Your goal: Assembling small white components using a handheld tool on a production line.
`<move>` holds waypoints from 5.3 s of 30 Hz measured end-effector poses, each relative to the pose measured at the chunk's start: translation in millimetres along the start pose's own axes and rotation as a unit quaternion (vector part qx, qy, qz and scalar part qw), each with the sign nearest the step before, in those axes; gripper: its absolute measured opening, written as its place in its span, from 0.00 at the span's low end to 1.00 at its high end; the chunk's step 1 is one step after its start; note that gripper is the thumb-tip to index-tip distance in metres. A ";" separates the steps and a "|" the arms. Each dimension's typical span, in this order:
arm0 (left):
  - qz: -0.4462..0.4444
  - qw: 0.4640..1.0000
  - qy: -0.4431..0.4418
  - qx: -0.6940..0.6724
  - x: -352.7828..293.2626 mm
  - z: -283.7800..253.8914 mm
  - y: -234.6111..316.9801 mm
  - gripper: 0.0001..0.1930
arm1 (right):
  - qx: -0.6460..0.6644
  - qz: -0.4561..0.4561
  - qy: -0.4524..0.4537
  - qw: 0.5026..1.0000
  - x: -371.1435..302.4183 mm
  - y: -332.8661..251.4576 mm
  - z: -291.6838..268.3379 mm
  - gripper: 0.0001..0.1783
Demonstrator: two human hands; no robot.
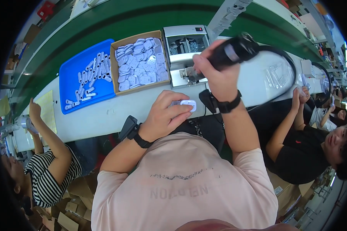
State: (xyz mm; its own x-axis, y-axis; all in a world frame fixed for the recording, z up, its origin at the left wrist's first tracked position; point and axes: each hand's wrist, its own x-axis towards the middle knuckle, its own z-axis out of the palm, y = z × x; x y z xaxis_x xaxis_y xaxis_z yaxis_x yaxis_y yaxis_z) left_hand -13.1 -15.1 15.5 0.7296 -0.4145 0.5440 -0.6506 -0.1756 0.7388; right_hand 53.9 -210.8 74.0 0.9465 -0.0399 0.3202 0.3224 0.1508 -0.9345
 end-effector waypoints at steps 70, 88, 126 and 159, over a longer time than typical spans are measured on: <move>-0.041 0.995 -0.010 -0.095 4.3 8.1 2.3 0.19 | 0.086 -0.071 -0.128 0.985 -43.6 -57.8 8.5 0.24; -0.072 0.995 0.025 -0.062 -9.3 -1.3 7.2 0.20 | -0.030 0.061 -0.025 0.997 -14.3 18.8 0.2 0.26; -0.024 0.999 0.031 -0.026 2.6 6.0 -4.9 0.11 | 0.016 -0.069 -0.130 0.989 -39.4 -54.7 15.5 0.27; -0.048 0.996 -0.039 -0.065 2.4 -2.4 5.3 0.19 | 0.051 0.020 0.024 0.998 -40.9 -40.8 -15.9 0.23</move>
State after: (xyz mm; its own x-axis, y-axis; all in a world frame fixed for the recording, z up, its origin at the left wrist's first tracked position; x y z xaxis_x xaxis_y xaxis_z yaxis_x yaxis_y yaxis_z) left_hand -14.3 -14.8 21.8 0.7649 -0.4703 0.4402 -0.5426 -0.1020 0.8338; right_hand 2.2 -231.0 96.6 0.9591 -0.0784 0.2720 0.2831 0.2534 -0.9250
